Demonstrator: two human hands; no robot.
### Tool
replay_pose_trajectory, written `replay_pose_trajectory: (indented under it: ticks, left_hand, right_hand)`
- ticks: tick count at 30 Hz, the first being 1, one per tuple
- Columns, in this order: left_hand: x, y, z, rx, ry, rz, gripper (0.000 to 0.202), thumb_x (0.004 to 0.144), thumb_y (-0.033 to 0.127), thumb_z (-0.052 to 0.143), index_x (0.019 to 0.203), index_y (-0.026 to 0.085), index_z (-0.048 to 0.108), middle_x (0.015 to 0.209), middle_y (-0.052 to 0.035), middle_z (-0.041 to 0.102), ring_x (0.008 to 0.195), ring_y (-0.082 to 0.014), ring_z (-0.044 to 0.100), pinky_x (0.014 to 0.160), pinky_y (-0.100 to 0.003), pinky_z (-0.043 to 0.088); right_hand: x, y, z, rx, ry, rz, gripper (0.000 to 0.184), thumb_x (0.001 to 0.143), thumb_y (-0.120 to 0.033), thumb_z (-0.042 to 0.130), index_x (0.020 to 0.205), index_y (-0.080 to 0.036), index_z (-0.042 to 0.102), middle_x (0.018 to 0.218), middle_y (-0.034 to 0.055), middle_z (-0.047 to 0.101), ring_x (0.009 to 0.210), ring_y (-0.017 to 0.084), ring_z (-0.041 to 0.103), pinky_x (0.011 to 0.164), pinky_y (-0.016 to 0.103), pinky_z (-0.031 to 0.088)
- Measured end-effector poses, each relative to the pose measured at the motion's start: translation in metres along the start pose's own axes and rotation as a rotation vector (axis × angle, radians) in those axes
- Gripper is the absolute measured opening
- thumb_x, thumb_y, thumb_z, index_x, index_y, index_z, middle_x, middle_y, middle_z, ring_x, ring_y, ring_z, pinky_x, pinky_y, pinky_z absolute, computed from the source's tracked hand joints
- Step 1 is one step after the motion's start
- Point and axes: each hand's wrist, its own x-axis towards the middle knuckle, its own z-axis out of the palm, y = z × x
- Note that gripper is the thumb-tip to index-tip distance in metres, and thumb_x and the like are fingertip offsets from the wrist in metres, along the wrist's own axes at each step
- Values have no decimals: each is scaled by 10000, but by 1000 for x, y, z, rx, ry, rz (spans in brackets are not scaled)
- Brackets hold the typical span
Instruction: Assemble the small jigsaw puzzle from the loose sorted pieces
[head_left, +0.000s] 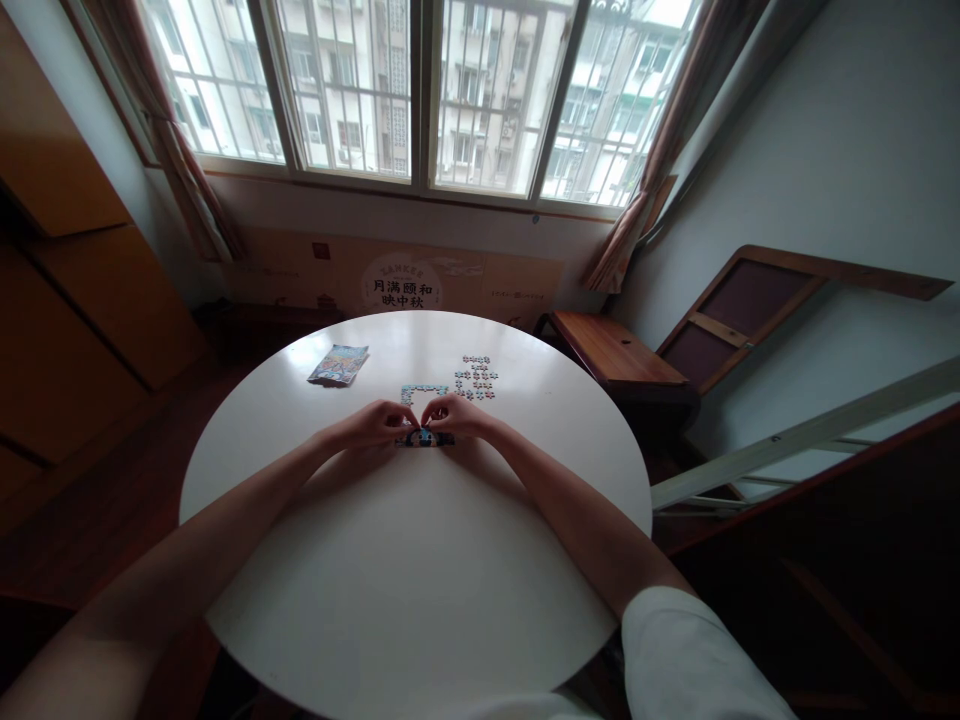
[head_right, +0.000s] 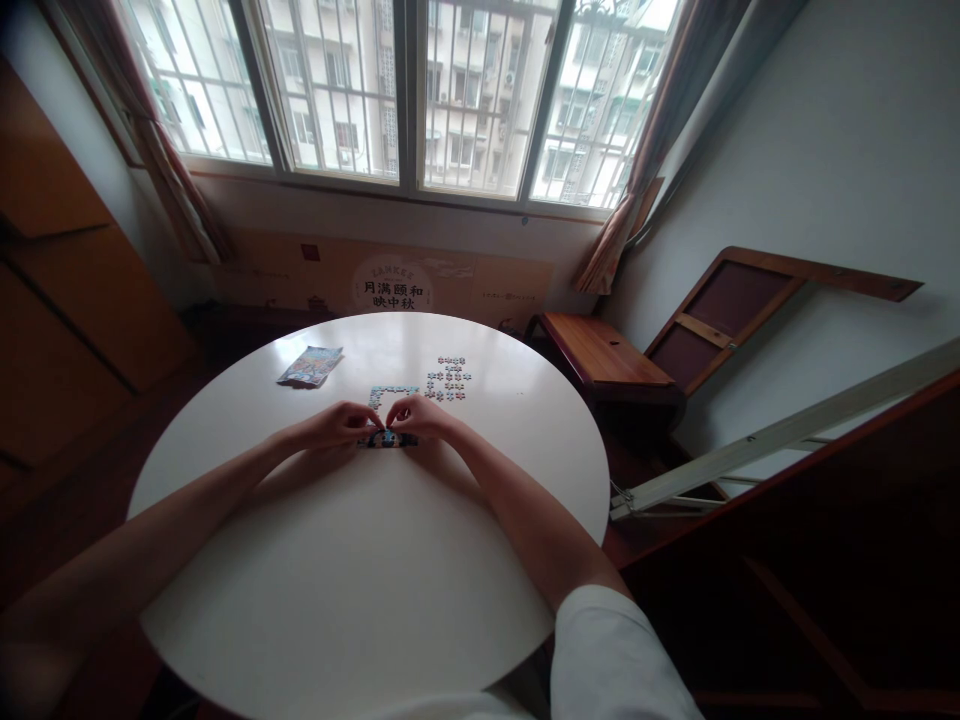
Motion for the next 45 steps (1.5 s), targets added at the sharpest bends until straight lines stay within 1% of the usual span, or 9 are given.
replay_pose_trajectory:
  ticks: [8, 17, 25, 33, 39, 45]
  left_hand:
    - [0, 2, 0, -7, -1, 0, 345, 829, 420, 556, 929, 124, 702, 536, 48, 408, 485, -62, 338, 464, -175, 240]
    - [0, 4, 0, -8, 17, 3, 337, 816, 423, 572, 905, 128, 711, 543, 45, 404, 492, -63, 335, 461, -176, 238]
    - [0, 7, -2, 9, -4, -6, 339, 828, 417, 558, 926, 126, 703, 539, 47, 404, 487, -63, 339, 463, -176, 248]
    - [0, 5, -1, 16, -14, -21, 327, 839, 407, 551, 937, 132, 698, 547, 48, 408, 492, -61, 346, 467, -175, 251]
    - [1, -1, 2, 32, 22, 1, 332, 831, 415, 556, 921, 130, 702, 536, 51, 410, 485, -60, 353, 465, -174, 250]
    - [0, 2, 1, 30, 12, -10, 318, 833, 398, 557, 929, 130, 698, 532, 49, 424, 484, -62, 367, 467, -176, 255]
  right_hand:
    - [2, 2, 1, -8, -3, 0, 128, 690, -122, 622, 785, -103, 706, 547, -55, 438, 538, 61, 389, 513, 190, 275]
    - [1, 3, 0, -1, -2, -6, 129, 690, -134, 628, 788, -107, 708, 565, -48, 451, 548, 65, 399, 517, 193, 284]
    - [2, 5, 1, -8, 0, -6, 137, 692, -133, 621, 796, -108, 707, 565, -48, 448, 552, 68, 407, 523, 195, 291]
    - [1, 2, 0, -13, -3, -12, 133, 701, -136, 619, 797, -106, 706, 575, -43, 457, 557, 67, 404, 524, 191, 288]
    - [1, 0, 0, -23, 7, -5, 135, 700, -120, 613, 795, -102, 707, 569, -47, 451, 555, 63, 386, 527, 191, 275]
    - [0, 0, 0, -33, 12, -7, 138, 695, -105, 610, 792, -100, 707, 560, -51, 439, 548, 61, 385, 522, 190, 272]
